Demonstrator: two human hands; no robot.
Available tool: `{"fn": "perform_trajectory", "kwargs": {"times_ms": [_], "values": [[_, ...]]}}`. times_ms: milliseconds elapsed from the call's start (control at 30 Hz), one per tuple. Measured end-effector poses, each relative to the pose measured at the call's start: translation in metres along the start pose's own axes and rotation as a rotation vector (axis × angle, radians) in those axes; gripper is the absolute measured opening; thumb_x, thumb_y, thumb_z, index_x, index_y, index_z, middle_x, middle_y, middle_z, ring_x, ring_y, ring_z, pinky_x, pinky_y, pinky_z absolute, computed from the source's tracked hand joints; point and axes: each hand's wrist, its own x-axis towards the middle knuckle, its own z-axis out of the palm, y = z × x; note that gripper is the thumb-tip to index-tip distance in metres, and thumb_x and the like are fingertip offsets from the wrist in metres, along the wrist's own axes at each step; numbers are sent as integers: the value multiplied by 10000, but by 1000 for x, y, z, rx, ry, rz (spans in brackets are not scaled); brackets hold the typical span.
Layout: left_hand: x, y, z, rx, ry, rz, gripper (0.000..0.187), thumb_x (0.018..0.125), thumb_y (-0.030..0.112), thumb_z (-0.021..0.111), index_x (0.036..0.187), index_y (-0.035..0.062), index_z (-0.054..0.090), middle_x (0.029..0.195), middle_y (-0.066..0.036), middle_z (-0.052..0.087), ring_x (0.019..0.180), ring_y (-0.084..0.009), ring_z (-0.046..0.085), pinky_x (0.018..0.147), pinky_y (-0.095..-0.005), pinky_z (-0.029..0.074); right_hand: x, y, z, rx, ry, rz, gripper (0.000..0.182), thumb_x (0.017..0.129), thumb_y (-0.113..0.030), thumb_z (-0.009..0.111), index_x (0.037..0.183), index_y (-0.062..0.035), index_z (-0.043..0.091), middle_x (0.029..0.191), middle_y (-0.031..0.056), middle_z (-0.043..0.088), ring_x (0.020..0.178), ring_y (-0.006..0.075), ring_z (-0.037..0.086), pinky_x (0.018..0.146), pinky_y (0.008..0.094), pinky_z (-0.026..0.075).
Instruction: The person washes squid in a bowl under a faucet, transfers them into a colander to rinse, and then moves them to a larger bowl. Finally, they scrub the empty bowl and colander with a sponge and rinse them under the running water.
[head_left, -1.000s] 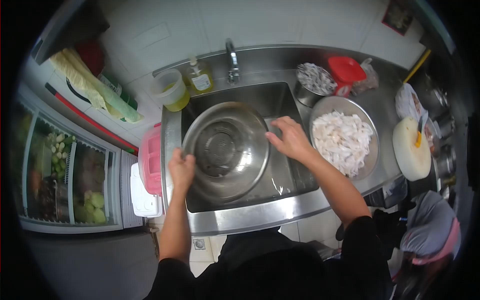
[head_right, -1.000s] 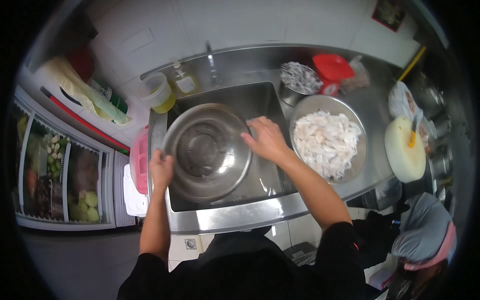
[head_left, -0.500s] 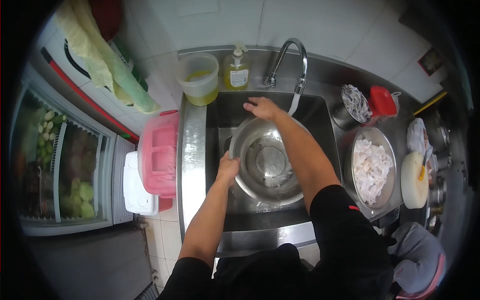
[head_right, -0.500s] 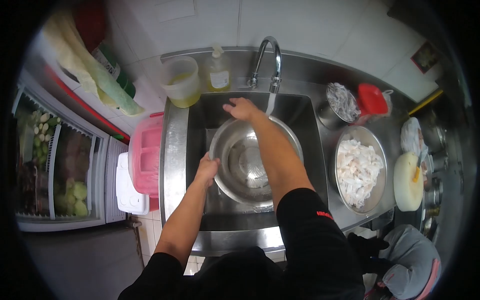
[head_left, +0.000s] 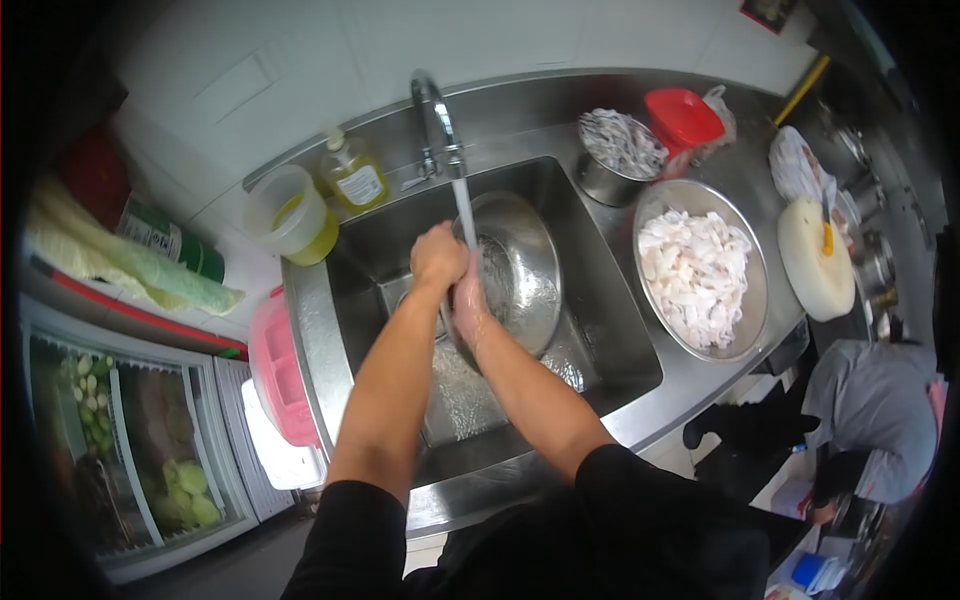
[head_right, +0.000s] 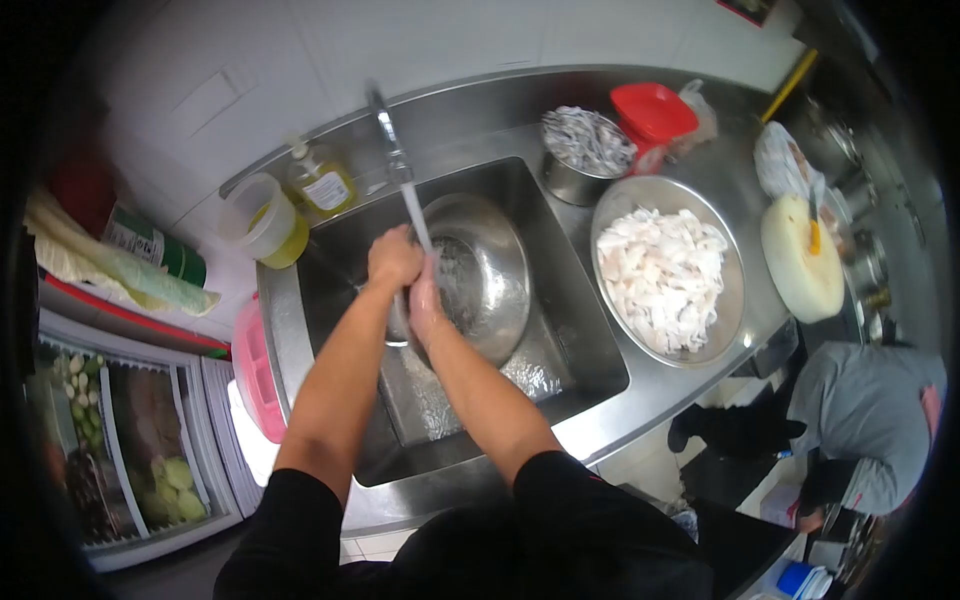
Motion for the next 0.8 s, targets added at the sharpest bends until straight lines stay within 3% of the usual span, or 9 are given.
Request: {"fn": "perform_trajectory", "kwargs": {"times_ms": [133,233,267,367,467,600,667,733,800], "values": [[10,56,-14,156,33,179,369,840,230,579,1188,119,624,1047,-223,660,1023,-408,613,907,-455,490,8,70,-109,-732,-268,-108,750,986,-572,270,1492,-22,215,1575,149,161,1466,287,86,1170,358,136],[15,64,-38,223,-20,365,348,854,218,556,1177,105,618,1022,-231,658,990,-409,617,871,-464,490,-54,-23,-100,-1975,-57,417,712,1004,-516,223,1504,-13,156,1583,201,57,1474,309,-32,1185,358,53],[20,59,-39,189,-3,345,352,840,205,558,1171,100,621,1016,-235,659,982,-414,617,867,-466,489,-60,-26,-82,-1917,163,364,672,1014,-474,200,1507,-19,155,1576,224,57,1467,358,-25,1183,440,22],[20,46,-26,124,43,262,368,810,181,561,1160,88,627,1000,-241,661,970,-421,619,861,-460,485,-9,16,-81,-1356,-291,-443,695,1002,-496,236,1516,-41,130,1589,183,45,1464,374,-32,1164,533,11],[11,31,-38,39,59,158,376,818,182,560,1180,103,620,1014,-235,664,1009,-418,608,876,-455,479,3,6,-78,-1595,-440,-413,716,987,-531,258,1529,-88,109,1596,160,23,1459,397,-35,1155,566,34],[5,-2,-37,-106,132,102,370,818,175,564,1179,109,612,1025,-235,662,1028,-415,604,886,-455,471,-27,-45,-73,-2003,-192,73,707,977,-555,267,1537,-151,111,1600,133,32,1460,388,4,1175,491,92],[5,-3,-24,-147,199,103,393,807,164,552,1185,80,620,976,-221,679,987,-395,635,864,-430,476,-1,-15,-71,-1747,-50,202,727,965,-584,278,1529,-141,156,1597,141,49,1462,377,28,1170,501,98],[12,-5,-19,-98,172,144,368,809,172,557,1164,91,613,1003,-241,662,1005,-414,615,875,-463,473,6,12,-80,-1417,-252,45,762,942,-637,270,1500,-117,268,1578,187,100,1459,357,97,1168,492,122],[13,-9,-20,-44,159,152,359,808,175,561,1154,95,610,1014,-251,655,1011,-425,605,882,-480,472,-9,6,-102,-1657,-200,100,730,952,-611,279,1434,-66,339,1518,199,221,1420,368,174,1151,477,170]]}}
